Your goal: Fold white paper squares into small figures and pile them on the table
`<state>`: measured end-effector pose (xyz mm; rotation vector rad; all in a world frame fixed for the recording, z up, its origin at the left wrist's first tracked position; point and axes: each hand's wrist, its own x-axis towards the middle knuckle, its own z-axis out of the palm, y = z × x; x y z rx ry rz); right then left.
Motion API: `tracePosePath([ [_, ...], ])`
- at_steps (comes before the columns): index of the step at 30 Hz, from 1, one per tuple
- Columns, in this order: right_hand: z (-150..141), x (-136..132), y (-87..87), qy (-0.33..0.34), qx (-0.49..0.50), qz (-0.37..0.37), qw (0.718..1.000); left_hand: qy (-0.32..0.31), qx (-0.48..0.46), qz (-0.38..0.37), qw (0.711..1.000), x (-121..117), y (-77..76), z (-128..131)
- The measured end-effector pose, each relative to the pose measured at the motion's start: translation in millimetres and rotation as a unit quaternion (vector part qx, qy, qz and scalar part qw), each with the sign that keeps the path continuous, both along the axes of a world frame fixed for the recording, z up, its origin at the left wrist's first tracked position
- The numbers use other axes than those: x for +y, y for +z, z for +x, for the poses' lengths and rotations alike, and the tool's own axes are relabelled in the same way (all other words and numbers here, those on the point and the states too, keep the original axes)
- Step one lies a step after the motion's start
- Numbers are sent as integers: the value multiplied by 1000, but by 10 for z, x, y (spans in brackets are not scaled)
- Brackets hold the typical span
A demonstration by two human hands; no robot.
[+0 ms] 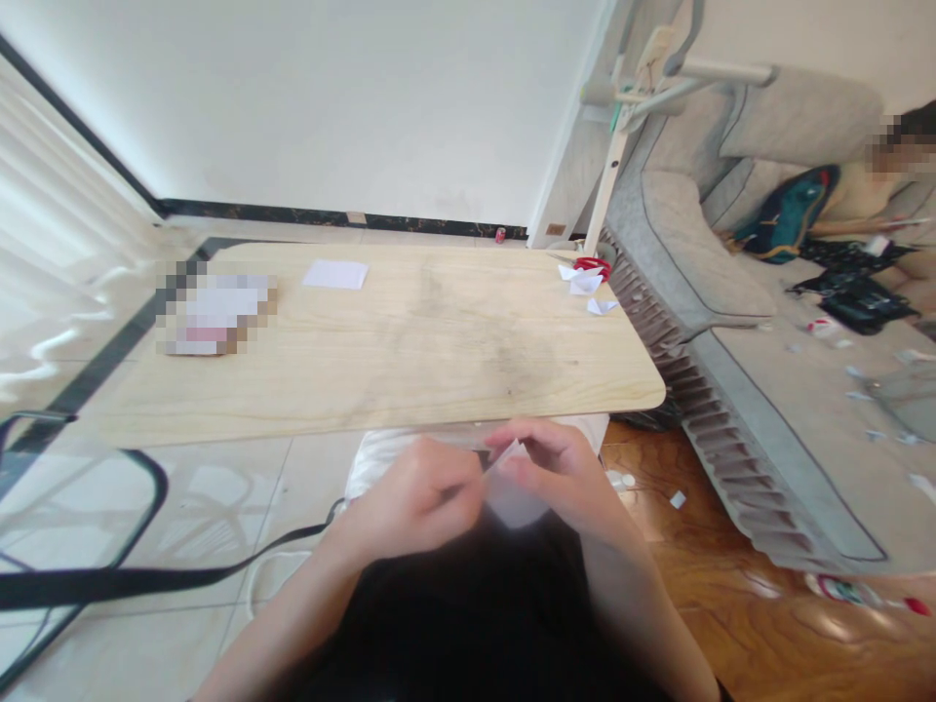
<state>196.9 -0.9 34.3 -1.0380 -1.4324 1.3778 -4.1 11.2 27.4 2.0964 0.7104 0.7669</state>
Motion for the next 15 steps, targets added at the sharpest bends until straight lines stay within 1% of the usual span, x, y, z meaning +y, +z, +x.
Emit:
tracePosePath([
  [2, -30, -6, 0, -3, -12, 13, 1000, -2, 14, 3, 1000, 1, -2, 14],
  [4, -48, -10, -6, -26, -17, 24, 999, 8, 26, 2, 1000, 7, 3, 16],
  [7, -55, -10, -17, -55, -16, 18, 998, 22, 32, -3, 999, 20, 4, -1],
  [11, -58, -7, -41, -80, -7, 2, 997, 21, 25, -14, 999, 32, -9, -27],
  [13, -67, -8, -55, -95, 2, -1, 996, 33, 16, -18, 999, 31, -3, -29],
  [15, -81, -11, -67, -117, 14, -5, 993, 60, 1, -21, 998, 25, 23, -17],
])
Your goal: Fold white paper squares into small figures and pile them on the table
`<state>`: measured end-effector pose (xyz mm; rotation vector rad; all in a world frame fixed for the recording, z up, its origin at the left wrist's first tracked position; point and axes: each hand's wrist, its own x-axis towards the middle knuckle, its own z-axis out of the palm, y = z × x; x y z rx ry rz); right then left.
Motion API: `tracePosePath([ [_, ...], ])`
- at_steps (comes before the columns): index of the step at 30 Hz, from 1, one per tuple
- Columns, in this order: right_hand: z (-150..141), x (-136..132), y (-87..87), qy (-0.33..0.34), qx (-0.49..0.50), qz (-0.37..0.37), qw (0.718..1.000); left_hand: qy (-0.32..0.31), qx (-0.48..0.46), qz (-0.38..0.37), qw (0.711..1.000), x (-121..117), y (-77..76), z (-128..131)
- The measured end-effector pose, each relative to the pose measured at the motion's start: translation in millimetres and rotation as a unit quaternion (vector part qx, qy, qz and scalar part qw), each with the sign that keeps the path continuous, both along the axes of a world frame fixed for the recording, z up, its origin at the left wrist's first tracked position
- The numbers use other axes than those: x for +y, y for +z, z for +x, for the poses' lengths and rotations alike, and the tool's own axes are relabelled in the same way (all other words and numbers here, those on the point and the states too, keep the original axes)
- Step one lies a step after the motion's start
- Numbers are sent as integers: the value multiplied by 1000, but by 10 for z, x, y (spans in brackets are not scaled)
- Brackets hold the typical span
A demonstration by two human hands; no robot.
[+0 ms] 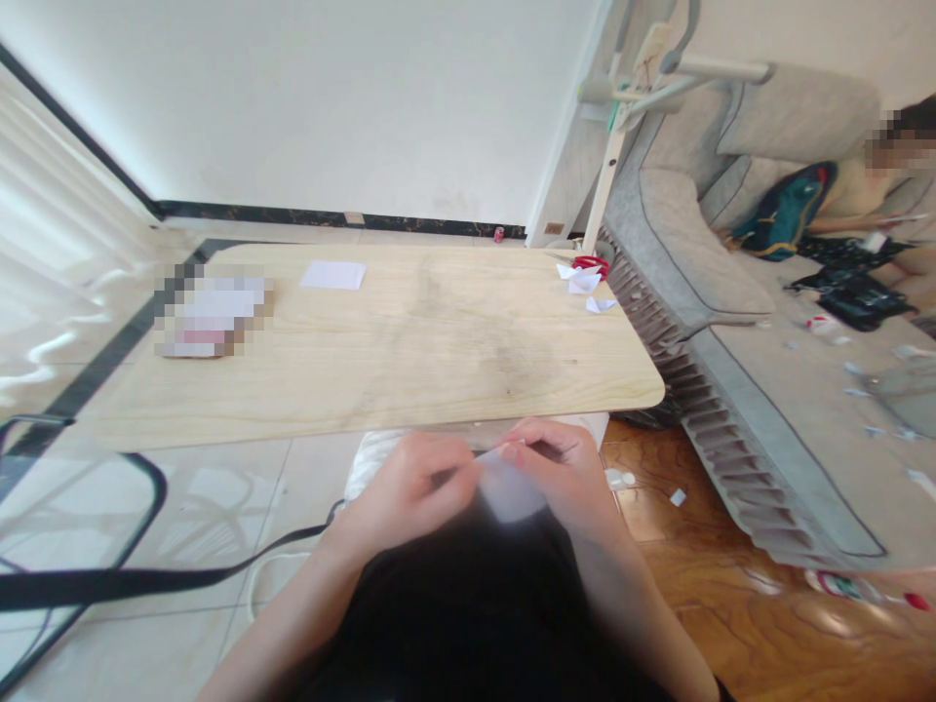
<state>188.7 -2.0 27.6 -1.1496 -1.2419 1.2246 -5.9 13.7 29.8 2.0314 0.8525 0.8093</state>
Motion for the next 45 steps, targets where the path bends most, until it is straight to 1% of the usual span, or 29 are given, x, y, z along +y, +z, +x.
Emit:
tracePosePath([
  [4, -37, -7, -5, -55, 19, 10, 998, 63, -34, -23, 997, -17, 74, 66],
  [8, -65, -16, 12, -55, -7, 48, 997, 92, -32, -29, 995, -14, 86, 124],
  [10, -62, -18, 16, -47, -34, 60, 997, 95, -12, -18, 995, -2, 78, 119],
  [13, -40, -14, 11, -45, -68, 74, 994, 80, 21, -1, 997, 23, 83, 73],
  [16, -32, -13, 2, -45, -79, 90, 992, 70, 45, 13, 996, 43, 105, 31],
  [20, -34, -18, 0, -39, -76, 103, 991, 68, 45, 13, 997, 51, 123, 33],
  [22, 22, -6, -11, -37, -81, 97, 991, 68, 40, 3, 997, 61, 129, 27],
  [24, 145, 28, -31, -67, -77, 84, 991, 76, 36, -10, 996, 84, 138, -16],
  [25, 224, 50, -41, -115, -66, 78, 988, 91, 31, -17, 995, 100, 142, -50],
  [26, 303, 74, -47, -195, -45, 74, 977, 119, 23, -30, 992, 117, 145, -87],
  [27, 370, 94, -49, -259, -24, 83, 962, 155, 6, -45, 987, 134, 147, -121],
  [28, 414, 109, -45, -292, -14, 94, 952, 192, -17, -58, 979, 148, 148, -144],
  [29, 428, 117, -36, -284, -23, 94, 954, 209, -32, -67, 975, 159, 149, -151],
  [32, 295, 108, 7, -203, -30, 94, 974, 188, -65, -93, 976, 164, 160, -72],
  [33, 217, 98, 22, -188, -28, 91, 977, 175, -66, -105, 977, 160, 167, -25],
  [35, 71, 80, 46, -147, -48, 89, 984, 130, -38, -134, 982, 157, 183, 65],
  [36, 15, 73, 56, -132, -59, 92, 985, 120, -21, -137, 983, 159, 189, 98],
  [39, -68, 62, 77, -109, -76, 97, 986, 136, 7, -131, 982, 178, 189, 143],
  [41, -78, 59, 80, -101, -75, 99, 987, 132, 10, -128, 983, 181, 173, 147],
  [43, -79, 57, 68, -84, -70, 93, 990, 132, -6, -130, 983, 162, 143, 153],
  [45, -87, 53, 37, -63, -41, 72, 995, 170, -58, -140, 974, 126, 99, 169],
])
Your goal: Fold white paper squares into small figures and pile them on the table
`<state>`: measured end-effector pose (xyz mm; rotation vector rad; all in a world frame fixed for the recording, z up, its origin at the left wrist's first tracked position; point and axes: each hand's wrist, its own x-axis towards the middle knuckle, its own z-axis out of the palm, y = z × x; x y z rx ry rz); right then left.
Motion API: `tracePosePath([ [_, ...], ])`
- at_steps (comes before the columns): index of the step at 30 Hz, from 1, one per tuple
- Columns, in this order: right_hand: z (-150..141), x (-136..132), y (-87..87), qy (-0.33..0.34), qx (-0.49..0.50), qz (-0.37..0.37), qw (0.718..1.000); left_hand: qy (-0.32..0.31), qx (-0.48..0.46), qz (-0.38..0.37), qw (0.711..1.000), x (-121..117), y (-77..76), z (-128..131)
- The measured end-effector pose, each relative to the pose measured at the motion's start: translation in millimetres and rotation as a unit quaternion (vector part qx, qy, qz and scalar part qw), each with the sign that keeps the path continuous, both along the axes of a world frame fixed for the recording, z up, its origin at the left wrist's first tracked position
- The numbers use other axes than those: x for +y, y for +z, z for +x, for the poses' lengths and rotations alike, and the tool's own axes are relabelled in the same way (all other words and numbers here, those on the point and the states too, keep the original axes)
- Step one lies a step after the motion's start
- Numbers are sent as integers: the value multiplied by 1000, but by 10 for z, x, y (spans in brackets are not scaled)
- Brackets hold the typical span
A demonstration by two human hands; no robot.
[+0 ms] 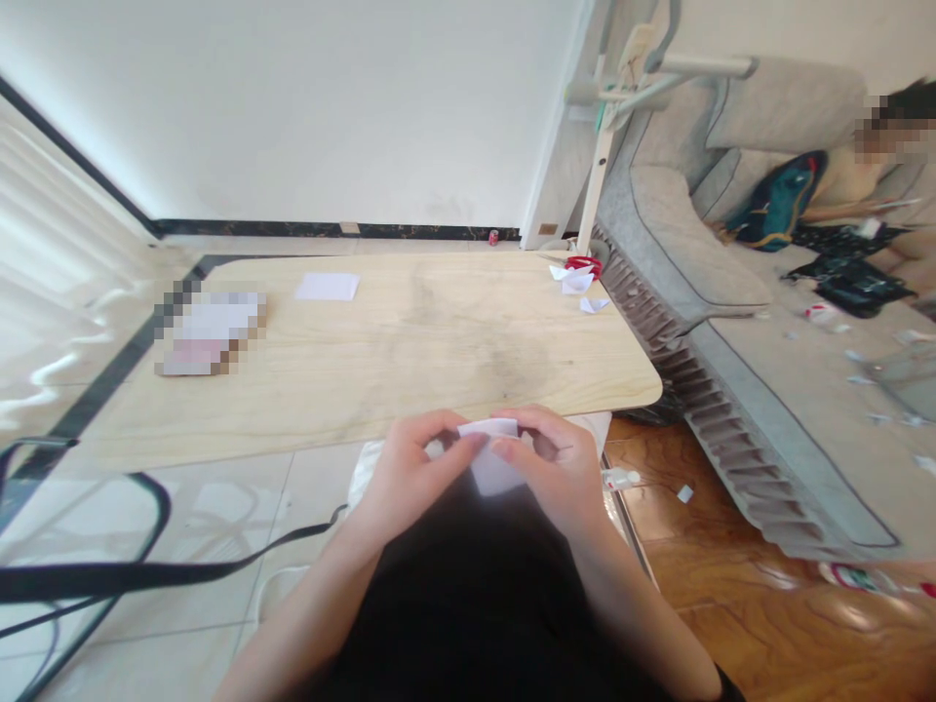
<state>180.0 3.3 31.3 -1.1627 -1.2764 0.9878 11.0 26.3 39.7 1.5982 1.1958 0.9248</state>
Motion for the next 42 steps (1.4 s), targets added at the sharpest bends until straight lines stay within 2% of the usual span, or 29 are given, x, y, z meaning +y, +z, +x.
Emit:
tracePosePath([
  [3, -30, -7, -71, 19, 106, -38, 993, 145, -130, -2, 981, -47, -90, 33],
  [6, -67, -12, -119, 18, 154, -58, 986, 204, -232, -7, 951, -58, -192, 64],
  [9, -94, -10, -106, -18, 145, -48, 988, 217, -302, 2, 928, -62, -277, 96],
  [11, -105, -5, -78, -42, 136, -29, 989, 228, -299, 12, 926, -71, -317, 116],
  [15, -128, 5, -55, -47, 127, -2, 991, 239, -295, 19, 925, -90, -355, 136],
  [22, -152, 21, -93, -74, 110, -28, 991, 214, -304, 16, 928, -95, -352, 127],
  [27, -63, 28, -78, -68, 96, -52, 992, 150, -246, -27, 957, -95, -267, 57],
  [34, 5, 4, -44, -31, 67, -76, 994, 186, -135, -6, 973, -112, -128, 10],
  [42, 19, 33, -47, -52, 82, -78, 992, 194, -126, 20, 973, -129, -123, 29],
])
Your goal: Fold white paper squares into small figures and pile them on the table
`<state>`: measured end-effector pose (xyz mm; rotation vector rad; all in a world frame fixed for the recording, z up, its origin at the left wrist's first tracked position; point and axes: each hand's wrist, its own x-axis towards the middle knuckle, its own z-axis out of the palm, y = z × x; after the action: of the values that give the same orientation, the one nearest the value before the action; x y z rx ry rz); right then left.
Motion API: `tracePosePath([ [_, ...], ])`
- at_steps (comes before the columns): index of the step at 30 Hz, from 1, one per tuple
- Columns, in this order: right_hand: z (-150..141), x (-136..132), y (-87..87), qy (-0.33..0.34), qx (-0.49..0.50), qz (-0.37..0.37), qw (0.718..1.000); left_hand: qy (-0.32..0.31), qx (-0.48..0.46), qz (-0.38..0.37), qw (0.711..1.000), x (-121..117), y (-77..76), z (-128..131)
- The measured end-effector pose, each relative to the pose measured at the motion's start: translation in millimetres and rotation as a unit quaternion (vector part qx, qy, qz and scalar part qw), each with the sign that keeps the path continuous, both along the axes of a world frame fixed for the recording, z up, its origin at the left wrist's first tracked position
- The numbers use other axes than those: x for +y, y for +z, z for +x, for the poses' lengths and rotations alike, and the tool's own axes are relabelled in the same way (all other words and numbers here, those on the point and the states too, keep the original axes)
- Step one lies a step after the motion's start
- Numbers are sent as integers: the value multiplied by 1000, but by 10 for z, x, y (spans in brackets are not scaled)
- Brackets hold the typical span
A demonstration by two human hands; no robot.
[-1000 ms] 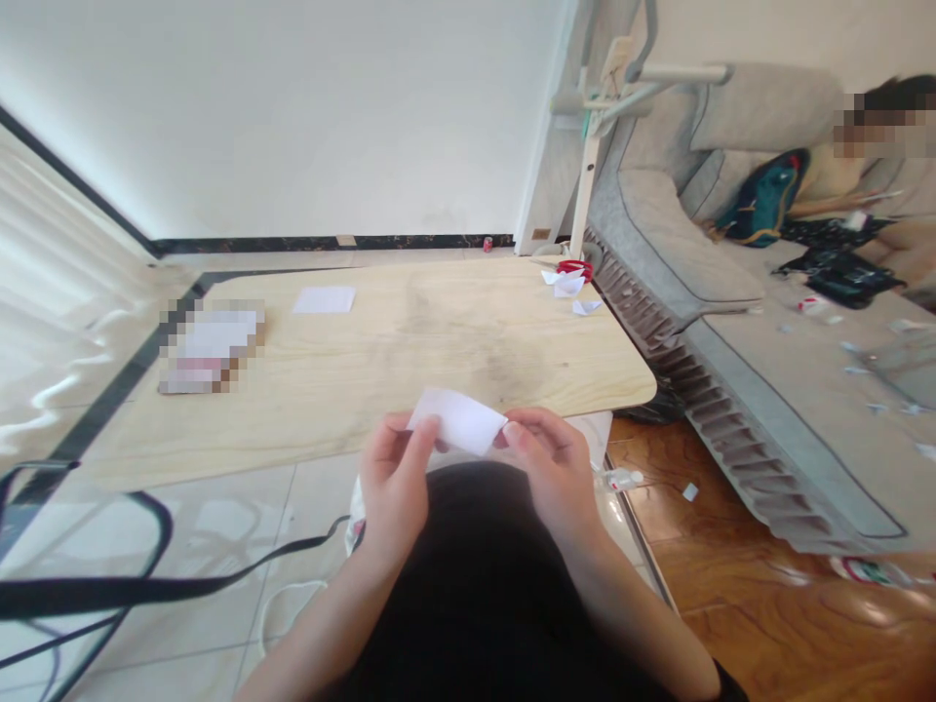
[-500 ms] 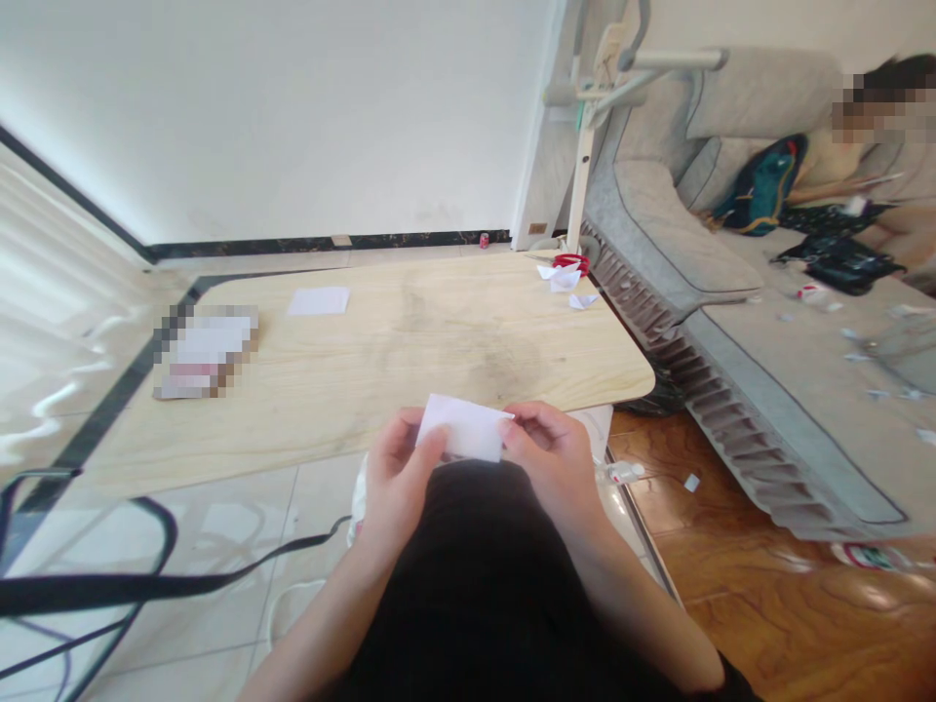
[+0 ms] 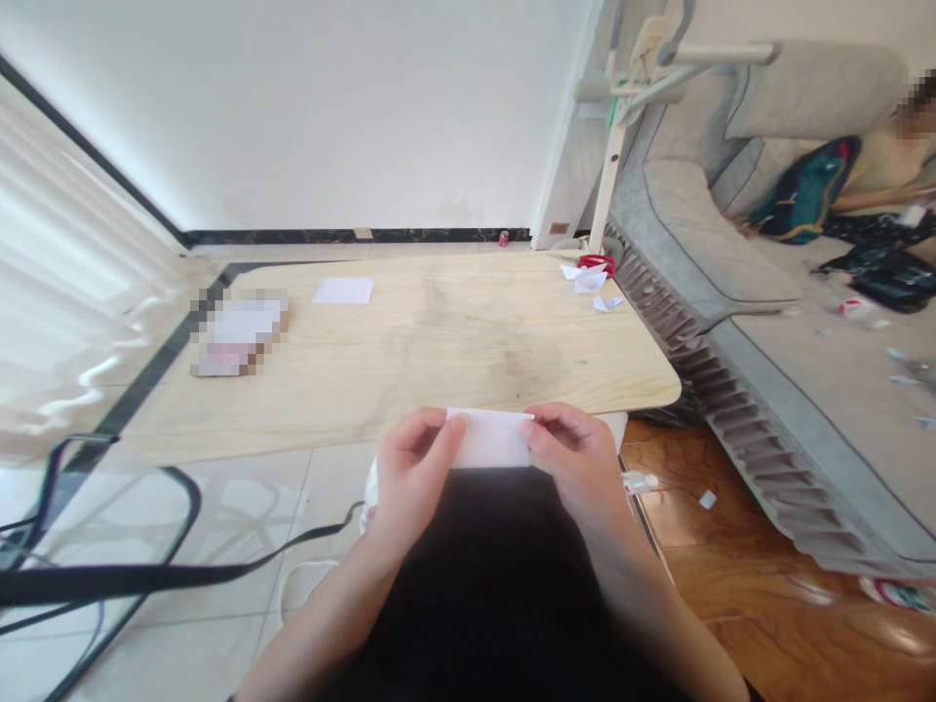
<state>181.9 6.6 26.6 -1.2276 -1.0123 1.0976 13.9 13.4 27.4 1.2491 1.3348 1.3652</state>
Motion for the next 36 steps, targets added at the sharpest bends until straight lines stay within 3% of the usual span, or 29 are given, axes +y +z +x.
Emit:
tracePosePath([
  [4, 27, 11, -12, 1, -14, 0, 1000, 5, 14, 3, 1000, 3, 49, 6],
  [10, 48, 5, -18, 5, -27, -1, 1000, -53, 25, 4, 998, 19, 77, -2],
  [23, 78, 19, -93, 4, -51, 10, 999, -58, 12, -12, 998, 6, 42, -5],
  [36, 71, 14, -97, 7, -23, -2, 1000, -76, -40, -73, 994, -19, 7, 5],
])
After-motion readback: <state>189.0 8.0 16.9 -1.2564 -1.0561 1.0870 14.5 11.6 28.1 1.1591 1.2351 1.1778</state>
